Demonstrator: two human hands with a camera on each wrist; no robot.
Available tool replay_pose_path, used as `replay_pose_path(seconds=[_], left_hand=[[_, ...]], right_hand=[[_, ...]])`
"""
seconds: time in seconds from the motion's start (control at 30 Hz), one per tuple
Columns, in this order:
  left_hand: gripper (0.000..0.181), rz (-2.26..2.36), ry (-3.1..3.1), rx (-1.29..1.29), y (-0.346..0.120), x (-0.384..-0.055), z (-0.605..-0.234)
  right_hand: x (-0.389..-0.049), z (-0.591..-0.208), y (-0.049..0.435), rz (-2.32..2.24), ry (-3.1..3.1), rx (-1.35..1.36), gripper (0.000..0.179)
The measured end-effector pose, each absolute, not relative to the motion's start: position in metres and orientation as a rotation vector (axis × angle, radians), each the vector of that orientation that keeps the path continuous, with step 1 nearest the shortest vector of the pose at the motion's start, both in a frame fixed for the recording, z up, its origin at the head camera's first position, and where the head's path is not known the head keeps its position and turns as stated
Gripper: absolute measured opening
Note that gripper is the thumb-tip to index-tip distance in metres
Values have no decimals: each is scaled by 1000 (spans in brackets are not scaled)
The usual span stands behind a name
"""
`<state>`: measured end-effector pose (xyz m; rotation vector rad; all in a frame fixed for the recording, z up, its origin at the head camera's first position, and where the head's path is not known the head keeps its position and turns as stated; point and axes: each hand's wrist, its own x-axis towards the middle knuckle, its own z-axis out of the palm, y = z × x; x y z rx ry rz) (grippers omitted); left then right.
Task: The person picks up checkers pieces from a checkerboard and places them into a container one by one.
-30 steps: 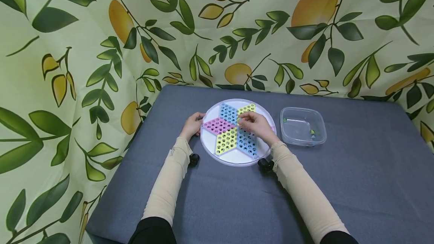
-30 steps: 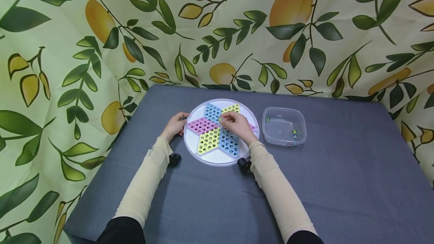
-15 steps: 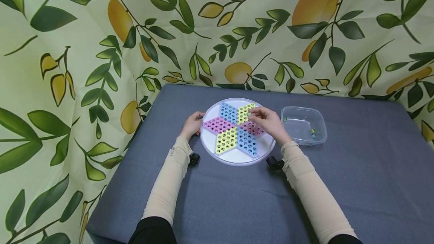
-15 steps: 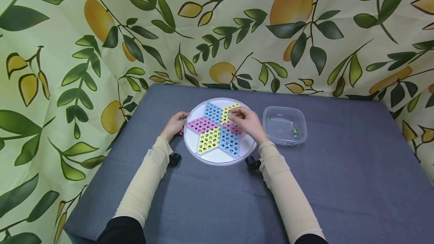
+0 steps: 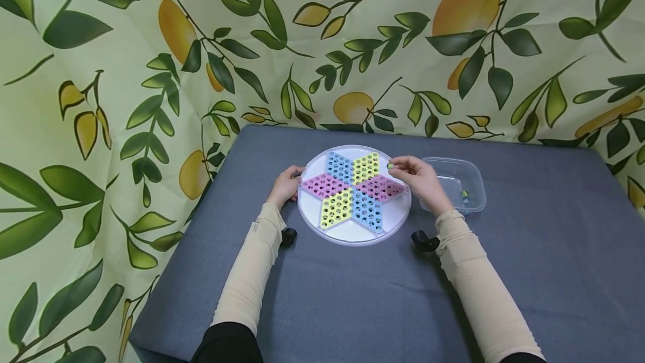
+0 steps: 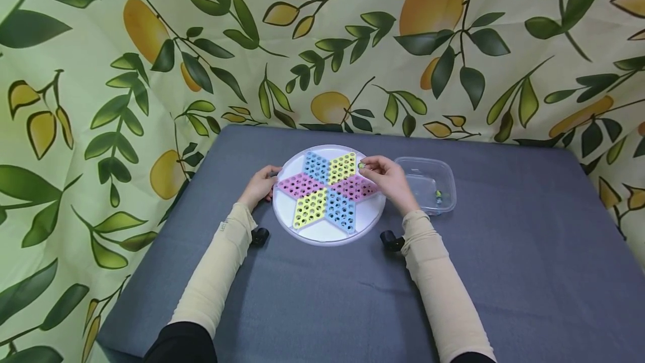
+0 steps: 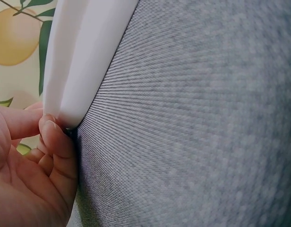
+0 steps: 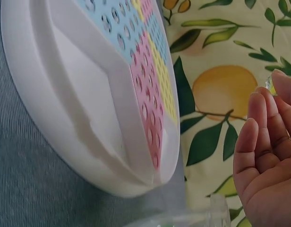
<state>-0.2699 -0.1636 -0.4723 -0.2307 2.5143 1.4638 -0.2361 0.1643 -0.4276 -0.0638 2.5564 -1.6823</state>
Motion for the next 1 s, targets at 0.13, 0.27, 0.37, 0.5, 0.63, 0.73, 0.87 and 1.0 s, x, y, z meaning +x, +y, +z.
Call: replay_pose_path(seconds=[0.13, 0.27, 0.37, 0.5, 0.63, 0.73, 0.87, 1.0], left_hand=[[35, 1464, 2521, -221, -164, -270, -473], [35, 1462, 2527, -227, -164, -270, -474], [35, 1459, 2529, -230, -164, -270, -474], [35, 1455, 2535, -222, -163, -269, -473], [35, 1446, 2539, -222, -163, -270, -473], [35, 1446, 2536, -231, -163, -270, -473], [35, 1452, 2538, -237, -163, -270, -473], [34, 1455, 2543, -237, -163, -270, -474]], right_hand=[[-237, -430, 173, -1683, 2575, -21, 43], [-236, -431, 182, -1704, 2558, 19, 47], [-235, -434, 188, -1739, 2542, 44, 47], [-234, -438, 196, -1816, 2517, 91, 46], [-235, -442, 202, -1877, 2505, 142, 45], [-236, -446, 207, -1917, 2501, 171, 40], [-238, -449, 214, -1985, 2464, 189, 34], [-240, -450, 217, -1982, 2476, 228, 27]])
